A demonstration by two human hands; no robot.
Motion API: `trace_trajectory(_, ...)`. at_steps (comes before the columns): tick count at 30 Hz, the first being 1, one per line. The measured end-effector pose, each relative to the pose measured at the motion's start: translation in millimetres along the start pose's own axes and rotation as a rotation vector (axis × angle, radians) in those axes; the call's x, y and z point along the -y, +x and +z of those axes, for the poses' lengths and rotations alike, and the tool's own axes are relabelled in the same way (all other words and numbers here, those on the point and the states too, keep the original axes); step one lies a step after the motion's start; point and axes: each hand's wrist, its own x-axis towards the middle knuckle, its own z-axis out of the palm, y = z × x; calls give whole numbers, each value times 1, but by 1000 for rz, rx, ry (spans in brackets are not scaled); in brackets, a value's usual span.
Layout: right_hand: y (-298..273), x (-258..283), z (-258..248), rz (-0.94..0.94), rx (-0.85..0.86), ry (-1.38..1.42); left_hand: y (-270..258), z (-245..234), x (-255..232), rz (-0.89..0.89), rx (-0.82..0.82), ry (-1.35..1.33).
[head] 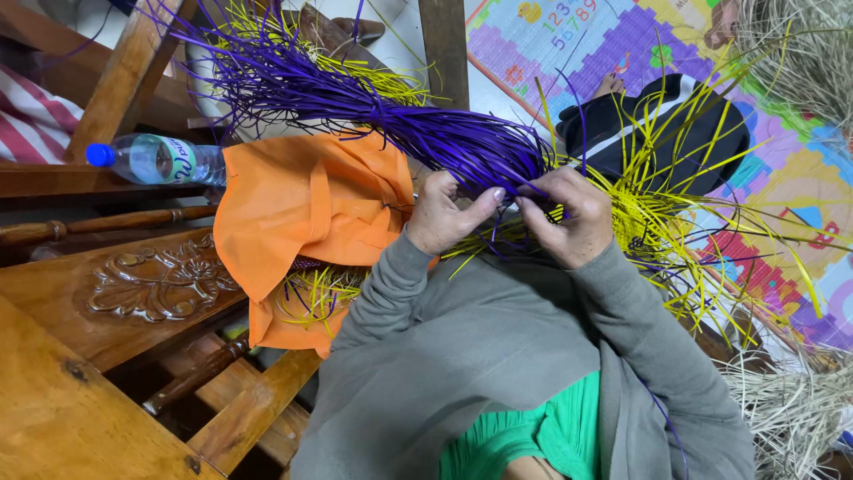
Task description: Weaving colored straw into a pattern.
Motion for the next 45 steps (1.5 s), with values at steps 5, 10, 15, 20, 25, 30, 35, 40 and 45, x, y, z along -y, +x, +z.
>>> trace_trajectory(5,-1,-4,-1,39,13,31,0,-1,3,-16,6,32)
trace_trajectory(10,0,-6,-4,55,34,91,1,0,-3,-12,4,46)
trace_trajectory(15,-2,-14,-1,142,3,111,-1,1,-1,-8,4,31)
trace_trajectory(20,-4,-18,1,185,-8,125,0,2,-2,-27,5,49)
trace_trajectory(25,-4,-18,2,183,-6,124,1,2,-3,-7,9,44)
trace_trajectory(30,-4,-20,2,163,-8,124,0,2,0,-28,12,31)
trace_trajectory(35,-5,-19,4,162,-34,119,-1,4,4,-42,-12,-9)
trace_trajectory(40,-7,-11,8,194,-110,108,-2,5,4,-42,-23,-28)
trace_trajectory(45,-3,-6,2,-299,-93,-278,-4,7,17,-113,-21,-234)
